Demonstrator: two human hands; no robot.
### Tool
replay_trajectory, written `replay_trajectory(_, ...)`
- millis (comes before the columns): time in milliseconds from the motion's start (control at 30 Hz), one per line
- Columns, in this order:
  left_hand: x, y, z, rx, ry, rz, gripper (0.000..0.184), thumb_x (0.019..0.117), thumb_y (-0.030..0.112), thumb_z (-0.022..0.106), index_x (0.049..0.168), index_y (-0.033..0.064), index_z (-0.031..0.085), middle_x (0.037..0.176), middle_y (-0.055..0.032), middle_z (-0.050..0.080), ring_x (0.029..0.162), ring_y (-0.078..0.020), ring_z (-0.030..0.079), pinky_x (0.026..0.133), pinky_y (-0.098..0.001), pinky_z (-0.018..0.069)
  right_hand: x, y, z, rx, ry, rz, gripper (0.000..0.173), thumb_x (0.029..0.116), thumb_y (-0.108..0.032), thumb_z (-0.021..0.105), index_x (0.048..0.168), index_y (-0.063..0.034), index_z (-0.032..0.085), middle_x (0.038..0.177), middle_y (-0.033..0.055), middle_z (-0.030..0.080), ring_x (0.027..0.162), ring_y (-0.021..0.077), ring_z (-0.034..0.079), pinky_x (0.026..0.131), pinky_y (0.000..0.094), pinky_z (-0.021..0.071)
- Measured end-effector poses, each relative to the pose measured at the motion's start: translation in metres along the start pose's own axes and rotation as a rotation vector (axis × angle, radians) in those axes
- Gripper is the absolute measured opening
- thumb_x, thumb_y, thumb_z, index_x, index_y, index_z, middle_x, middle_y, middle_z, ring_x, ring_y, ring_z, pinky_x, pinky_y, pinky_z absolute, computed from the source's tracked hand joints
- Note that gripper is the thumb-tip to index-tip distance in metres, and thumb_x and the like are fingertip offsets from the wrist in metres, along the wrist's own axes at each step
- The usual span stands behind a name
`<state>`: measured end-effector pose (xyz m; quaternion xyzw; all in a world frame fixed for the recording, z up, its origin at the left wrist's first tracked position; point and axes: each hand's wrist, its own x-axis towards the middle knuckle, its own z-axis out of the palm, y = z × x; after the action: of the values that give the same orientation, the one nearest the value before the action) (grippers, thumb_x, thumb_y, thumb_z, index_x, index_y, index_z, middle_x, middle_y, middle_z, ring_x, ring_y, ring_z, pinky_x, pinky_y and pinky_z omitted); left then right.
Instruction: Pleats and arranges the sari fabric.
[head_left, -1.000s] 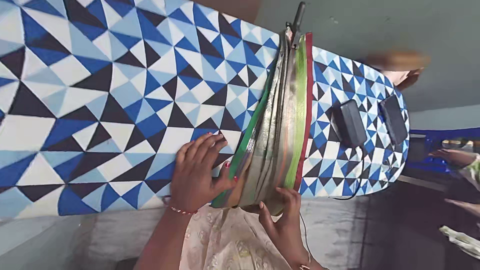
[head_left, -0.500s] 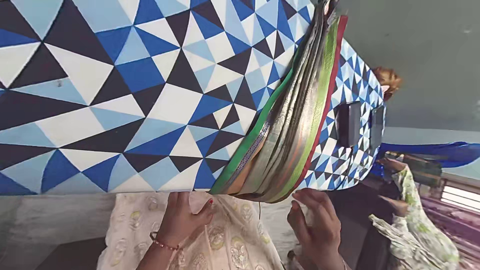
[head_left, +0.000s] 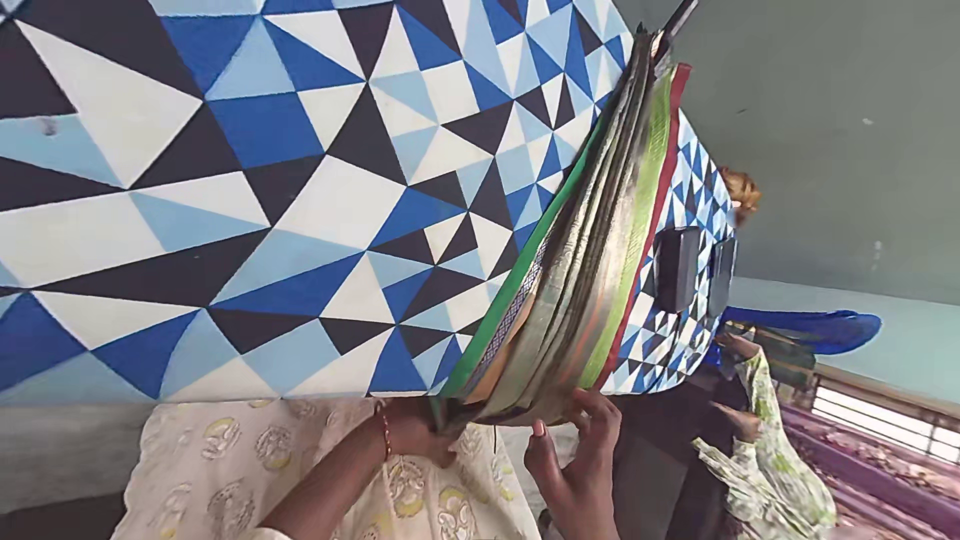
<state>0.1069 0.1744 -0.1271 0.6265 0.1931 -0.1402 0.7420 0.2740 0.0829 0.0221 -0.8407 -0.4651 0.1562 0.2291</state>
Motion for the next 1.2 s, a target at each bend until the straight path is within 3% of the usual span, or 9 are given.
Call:
replay_trajectory(100,0.001,0.020,0.028,-0.190,-0.084,0.067,0.056,0.0759,0.025,0.087,0.119,-0.0051,0.068,0.114,-0.0256,0.069,0.111,-0.0387,0.065,0.098,-0.0600,0.0475,-0.003,0.003,-0.005,-0.064,0.049,0.046,0.068,0.0860,-0.044,0.074,0.135,-0.0061,0.045,0.133,0.0166,0.051,0.124,0.0091,0.050,0.097,0.0202,0.0469)
replay_trajectory(233,0.014,0.057,0.057,-0.251,-0.271,-0.016,0.046,0.0886,0.031,0.076,0.118,-0.0039,0.068,0.104,-0.0234,0.070,0.094,-0.0346,0.069,0.088,-0.0565,0.0523,0.000,0.017,-0.014,-0.115,0.069,0.050,0.064,0.0864,-0.042,0.072,0.130,-0.0006,0.050,0.132,0.0205,0.052,0.129,0.0176,0.048,0.099,0.0259,0.0482)
replay_trajectory(300,0.018,0.066,0.067,-0.261,-0.248,-0.041,0.045,0.0887,0.031,0.077,0.113,-0.0070,0.069,0.100,-0.0249,0.070,0.091,-0.0355,0.067,0.086,-0.0558,0.0515,0.003,0.027,-0.016,-0.132,0.063,0.020,0.060,0.0886,-0.039,0.069,0.129,0.0023,0.052,0.129,0.0216,0.057,0.127,0.0198,0.053,0.099,0.0294,0.0493)
replay_trajectory(400,0.017,0.054,0.067,-0.259,-0.203,0.055,0.049,0.0866,0.025,0.079,0.123,-0.0059,0.066,0.117,-0.0247,0.069,0.113,-0.0346,0.066,0.101,-0.0544,0.0487,0.003,0.028,-0.011,-0.146,0.036,-0.007,0.056,0.0893,-0.035,0.068,0.129,0.0030,0.055,0.128,0.0219,0.059,0.123,0.0208,0.056,0.096,0.0297,0.0518)
replay_trajectory(667,-0.024,0.018,0.039,-0.228,-0.064,0.024,0.049,0.0859,0.025,0.078,0.121,-0.0072,0.067,0.113,-0.0226,0.071,0.108,-0.0290,0.069,0.098,-0.0492,0.0524,-0.003,0.017,0.008,-0.084,0.015,-0.032,0.052,0.0890,-0.033,0.070,0.126,0.0023,0.061,0.119,0.0182,0.062,0.102,0.0116,0.063,0.086,0.0217,0.0544)
replay_trajectory(867,-0.027,-0.004,0.046,-0.229,0.204,0.150,0.060,0.0738,0.022,0.084,0.123,-0.0074,0.065,0.115,-0.0205,0.071,0.109,-0.0263,0.069,0.098,-0.0458,0.0537,0.018,0.006,-0.034,0.116,0.047,-0.083,0.024,0.1007,-0.027,0.062,0.112,-0.0075,0.068,0.100,-0.0007,0.069,0.083,0.0002,0.066,0.074,0.0180,0.0582)
replay_trajectory(1000,-0.042,0.004,0.059,0.102,0.735,0.125,0.058,0.0817,0.044,0.070,0.114,-0.0040,0.070,0.112,-0.0236,0.072,0.107,-0.0404,0.070,0.090,-0.0597,0.0553,0.031,-0.001,-0.044,0.138,0.063,-0.116,0.015,0.0979,-0.020,0.065,0.106,-0.0096,0.072,0.097,-0.0038,0.070,0.076,-0.0019,0.065,0.068,0.0150,0.0580)
replay_trajectory(1100,-0.070,0.021,0.056,-0.045,1.022,0.201,0.045,0.0912,0.043,0.068,0.120,0.0092,0.062,0.123,-0.0083,0.066,0.123,-0.0158,0.059,0.105,-0.0333,0.0481,0.030,-0.003,-0.033,0.126,0.023,-0.105,0.012,0.0946,-0.016,0.068,0.102,-0.0071,0.072,0.092,-0.0028,0.069,0.077,-0.0016,0.066,0.071,0.0150,0.0591)
replay_trajectory(1200,-0.081,0.042,0.054,-0.180,1.007,0.418,0.028,0.0956,0.037,0.066,0.116,0.0196,0.058,0.119,0.0083,0.062,0.119,0.0023,0.056,0.102,-0.0176,0.0459,0.030,0.001,-0.016,0.074,-0.003,-0.065,0.017,0.0900,-0.016,0.071,0.098,-0.0019,0.067,0.088,0.0010,0.067,0.075,-0.0005,0.066,0.070,0.0154,0.0590)
